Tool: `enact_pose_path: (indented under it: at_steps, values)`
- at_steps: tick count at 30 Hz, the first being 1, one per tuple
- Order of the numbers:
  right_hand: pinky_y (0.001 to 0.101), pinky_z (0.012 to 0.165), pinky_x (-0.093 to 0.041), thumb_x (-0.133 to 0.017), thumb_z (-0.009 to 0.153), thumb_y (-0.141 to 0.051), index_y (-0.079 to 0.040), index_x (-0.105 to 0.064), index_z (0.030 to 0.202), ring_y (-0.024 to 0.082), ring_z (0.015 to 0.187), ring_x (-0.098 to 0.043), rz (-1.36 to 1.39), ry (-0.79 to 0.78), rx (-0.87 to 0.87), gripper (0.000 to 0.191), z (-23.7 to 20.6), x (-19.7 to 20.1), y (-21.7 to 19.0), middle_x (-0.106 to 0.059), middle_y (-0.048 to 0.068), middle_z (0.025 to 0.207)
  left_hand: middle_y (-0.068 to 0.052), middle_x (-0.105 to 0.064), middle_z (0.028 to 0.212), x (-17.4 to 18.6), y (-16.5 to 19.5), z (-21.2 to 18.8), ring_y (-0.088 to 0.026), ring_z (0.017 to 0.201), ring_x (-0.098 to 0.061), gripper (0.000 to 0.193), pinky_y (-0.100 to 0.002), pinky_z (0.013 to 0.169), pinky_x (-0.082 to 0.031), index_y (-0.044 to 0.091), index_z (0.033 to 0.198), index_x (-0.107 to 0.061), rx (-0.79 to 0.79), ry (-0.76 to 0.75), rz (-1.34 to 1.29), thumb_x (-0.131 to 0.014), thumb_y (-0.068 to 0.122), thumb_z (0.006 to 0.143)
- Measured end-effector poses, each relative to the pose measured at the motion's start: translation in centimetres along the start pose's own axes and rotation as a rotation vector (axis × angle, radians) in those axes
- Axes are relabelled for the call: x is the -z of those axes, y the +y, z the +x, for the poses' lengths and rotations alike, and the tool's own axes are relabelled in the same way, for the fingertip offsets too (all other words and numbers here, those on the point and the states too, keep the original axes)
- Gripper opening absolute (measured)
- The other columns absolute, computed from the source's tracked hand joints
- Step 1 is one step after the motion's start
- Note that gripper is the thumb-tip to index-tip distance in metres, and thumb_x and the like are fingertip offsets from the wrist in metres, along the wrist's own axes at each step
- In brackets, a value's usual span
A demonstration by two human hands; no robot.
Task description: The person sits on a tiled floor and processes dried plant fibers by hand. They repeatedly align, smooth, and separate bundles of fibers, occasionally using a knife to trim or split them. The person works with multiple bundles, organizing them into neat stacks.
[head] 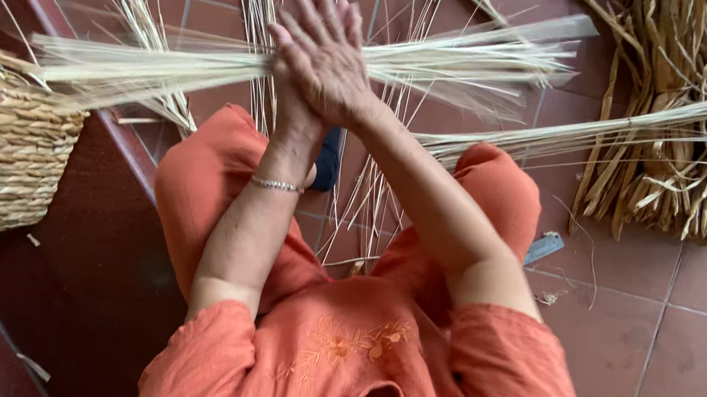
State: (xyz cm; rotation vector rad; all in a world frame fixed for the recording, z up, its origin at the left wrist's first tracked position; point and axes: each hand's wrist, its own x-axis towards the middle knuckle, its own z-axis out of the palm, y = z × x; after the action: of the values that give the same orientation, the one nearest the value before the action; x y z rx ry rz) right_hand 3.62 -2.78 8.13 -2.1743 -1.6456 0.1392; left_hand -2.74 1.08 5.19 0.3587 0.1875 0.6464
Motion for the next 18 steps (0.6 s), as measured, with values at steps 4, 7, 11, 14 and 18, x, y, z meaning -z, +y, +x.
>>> enact_pose_path:
  at_steps: [4, 7, 11, 14, 18]
  values:
    - [0.0546, 0.131, -0.022, -0.049, 0.118, -0.048, -0.021, -0.049, 0.132, 0.035, 0.16, -0.019, -0.076, 0.108, 0.029, 0.03, 0.6, 1.3, 4.1, -0.021, 0.011, 0.173, -0.017, -0.039, 0.162, 0.8, -0.3, -0.1, -0.033, 0.155, -0.037, 0.074, -0.05, 0.128, -0.035, 0.006, 0.157, -0.04, 0.063, 0.031, 0.113, -0.038, 0.064, 0.11]
    - [0.0552, 0.127, -0.03, -0.067, 0.104, -0.055, -0.01, -0.034, 0.163, 0.039, 0.154, -0.031, 0.521, 0.242, 0.077, 0.081, -0.6, 6.6, 6.5, -0.031, 0.02, 0.165, -0.019, -0.052, 0.157, 0.2, 1.7, 0.6, -0.031, 0.153, -0.044, 0.076, -0.044, 0.13, -0.039, 0.0, 0.15, -0.054, -0.058, -0.102, 0.264, -0.037, 0.064, 0.112]
    - [0.0596, 0.111, -0.036, -0.086, 0.078, -0.057, -0.008, -0.043, 0.152, 0.038, 0.118, -0.061, 0.198, -0.027, 0.061, 0.098, -2.9, 10.7, 7.9, -0.067, 0.018, 0.119, -0.018, -0.063, 0.149, -1.4, 5.7, 0.9, -0.034, 0.147, -0.053, 0.073, -0.047, 0.122, -0.044, 0.001, 0.141, -0.06, -0.028, -0.169, 0.154, -0.035, 0.061, 0.108]
    - [0.0502, 0.088, -0.052, -0.084, 0.089, -0.047, -0.012, -0.064, 0.126, 0.031, 0.089, -0.074, 0.207, -0.113, -0.021, 0.054, -3.5, 9.3, 8.3, -0.075, 0.011, 0.093, -0.022, -0.057, 0.153, -2.1, 7.6, 0.9, -0.038, 0.149, -0.05, 0.081, -0.049, 0.127, -0.04, 0.0, 0.152, -0.051, -0.054, -0.304, 0.12, -0.035, 0.067, 0.109]
    - [0.0426, 0.062, -0.054, -0.082, 0.108, -0.034, -0.012, -0.072, 0.105, 0.026, 0.066, -0.068, 0.215, 0.146, 0.089, 0.025, -3.1, 6.0, 7.7, -0.069, 0.008, 0.078, -0.02, -0.042, 0.163, -1.7, 5.1, 0.9, -0.032, 0.154, -0.037, 0.075, -0.052, 0.126, -0.035, 0.02, 0.162, -0.022, -0.135, -0.364, 0.251, -0.042, 0.064, 0.105]
